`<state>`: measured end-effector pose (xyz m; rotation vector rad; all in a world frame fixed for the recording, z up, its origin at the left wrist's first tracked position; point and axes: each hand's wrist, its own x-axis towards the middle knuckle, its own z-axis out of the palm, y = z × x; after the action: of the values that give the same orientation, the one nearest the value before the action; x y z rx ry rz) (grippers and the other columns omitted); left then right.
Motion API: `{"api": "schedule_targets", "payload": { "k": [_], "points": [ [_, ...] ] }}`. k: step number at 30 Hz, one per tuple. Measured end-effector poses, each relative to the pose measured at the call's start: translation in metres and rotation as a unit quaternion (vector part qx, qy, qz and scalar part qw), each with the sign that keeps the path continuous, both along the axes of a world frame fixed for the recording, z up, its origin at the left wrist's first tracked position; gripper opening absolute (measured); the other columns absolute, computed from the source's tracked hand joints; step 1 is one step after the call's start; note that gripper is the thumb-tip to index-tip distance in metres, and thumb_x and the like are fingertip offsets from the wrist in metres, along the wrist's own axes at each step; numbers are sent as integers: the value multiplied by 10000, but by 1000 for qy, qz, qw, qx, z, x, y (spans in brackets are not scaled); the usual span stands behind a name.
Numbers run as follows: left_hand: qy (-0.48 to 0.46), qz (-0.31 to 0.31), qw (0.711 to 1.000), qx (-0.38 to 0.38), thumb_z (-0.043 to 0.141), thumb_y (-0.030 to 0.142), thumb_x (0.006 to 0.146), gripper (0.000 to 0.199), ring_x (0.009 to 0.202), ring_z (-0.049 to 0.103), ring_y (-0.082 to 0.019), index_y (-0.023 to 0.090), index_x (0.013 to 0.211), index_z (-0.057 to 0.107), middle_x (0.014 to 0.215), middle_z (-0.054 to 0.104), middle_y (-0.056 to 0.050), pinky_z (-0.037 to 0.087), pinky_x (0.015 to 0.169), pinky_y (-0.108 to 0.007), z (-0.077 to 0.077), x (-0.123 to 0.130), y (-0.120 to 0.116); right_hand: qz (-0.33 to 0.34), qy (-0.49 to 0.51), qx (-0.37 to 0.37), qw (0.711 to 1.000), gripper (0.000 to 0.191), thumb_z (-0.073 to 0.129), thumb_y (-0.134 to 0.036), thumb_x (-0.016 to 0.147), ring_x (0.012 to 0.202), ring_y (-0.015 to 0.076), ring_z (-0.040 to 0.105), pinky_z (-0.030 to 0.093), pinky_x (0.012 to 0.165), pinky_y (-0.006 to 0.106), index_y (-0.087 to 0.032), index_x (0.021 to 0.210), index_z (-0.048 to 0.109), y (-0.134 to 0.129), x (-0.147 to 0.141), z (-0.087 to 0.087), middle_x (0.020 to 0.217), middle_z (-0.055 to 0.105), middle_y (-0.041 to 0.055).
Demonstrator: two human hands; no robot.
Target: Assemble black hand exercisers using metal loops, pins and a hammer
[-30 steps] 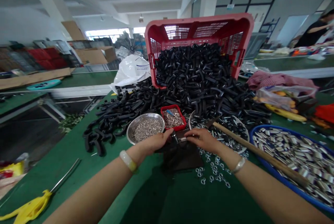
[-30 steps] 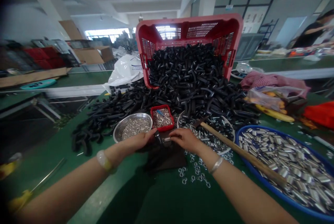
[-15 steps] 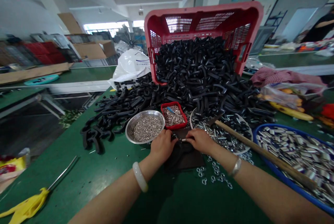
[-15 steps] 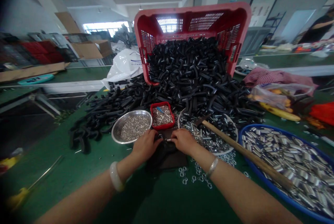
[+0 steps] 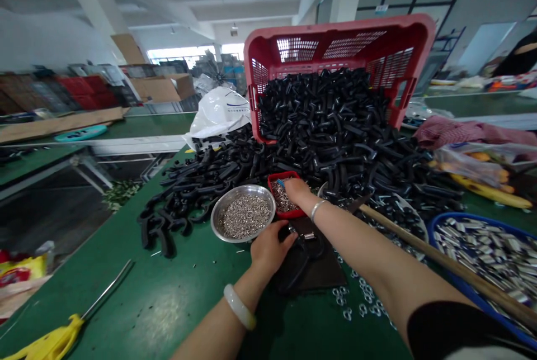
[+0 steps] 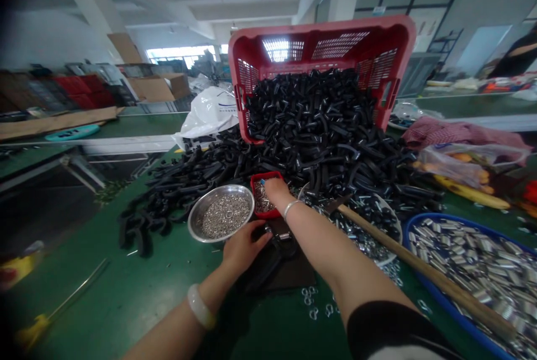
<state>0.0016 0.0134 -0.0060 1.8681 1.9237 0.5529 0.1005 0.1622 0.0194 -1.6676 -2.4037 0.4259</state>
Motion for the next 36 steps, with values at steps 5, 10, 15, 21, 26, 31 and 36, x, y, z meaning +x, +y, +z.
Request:
{"api": "schedule_targets", "payload": {
  "k": [5,10,15,21,26,31,36],
  "points": [
    [-15,4,1000,-1,455,517,763,425,943,557,-184,283,1110,528,1088,600,-5,428,762,-286,-3,0,0,-55,72,37,995,250,485,-155,778,924,242,576,426,796,335,-80,1007,550,-15,19,13,970,617,158],
    [-21,2,1000,-4,465,511,756,421,924,565,-184,287,1107,532,1072,605,-5,432,719,-275,-4,-2,1,-69,261,-21,963,249,354,-258,836,572,139,610,508,557,267,-146,1037,447,-85,53,1,688,614,20],
    [-26,1,1000,-1,454,504,762,415,902,572,-182,279,1101,534,1050,614,-8,431,703,-272,-4,-2,1,-79,481,-56,871,237,486,-397,779,646,174,627,539,604,321,-199,897,430,-141,65,-32,731,590,22],
    [-29,15,999,-10,470,492,757,412,907,572,-185,272,1099,539,1049,618,-7,431,697,-264,-3,-1,1,-107,517,-26,849,266,452,-454,795,700,211,634,551,595,362,-234,920,368,-145,62,-39,835,594,56],
    [-34,11,999,-15,461,510,755,418,907,575,-182,279,1096,536,1043,620,-7,432,697,-263,-3,-1,1,-64,439,15,896,204,409,-413,826,729,212,622,546,631,361,-230,913,382,-151,60,-33,833,580,73],
    [-45,17,999,1,467,507,755,413,933,567,-184,280,1093,537,1058,615,-6,427,736,-273,-6,-2,0,-56,375,66,923,181,399,-381,827,816,234,598,523,703,381,-208,881,404,-154,55,-36,884,553,117],
    [-51,18,999,10,473,505,754,397,936,567,-190,286,1077,545,1056,617,2,428,753,-292,-10,-2,1,-137,519,-103,837,204,458,-382,793,616,169,622,538,561,320,-227,880,359,-143,57,-31,732,569,20]
  ]
}}
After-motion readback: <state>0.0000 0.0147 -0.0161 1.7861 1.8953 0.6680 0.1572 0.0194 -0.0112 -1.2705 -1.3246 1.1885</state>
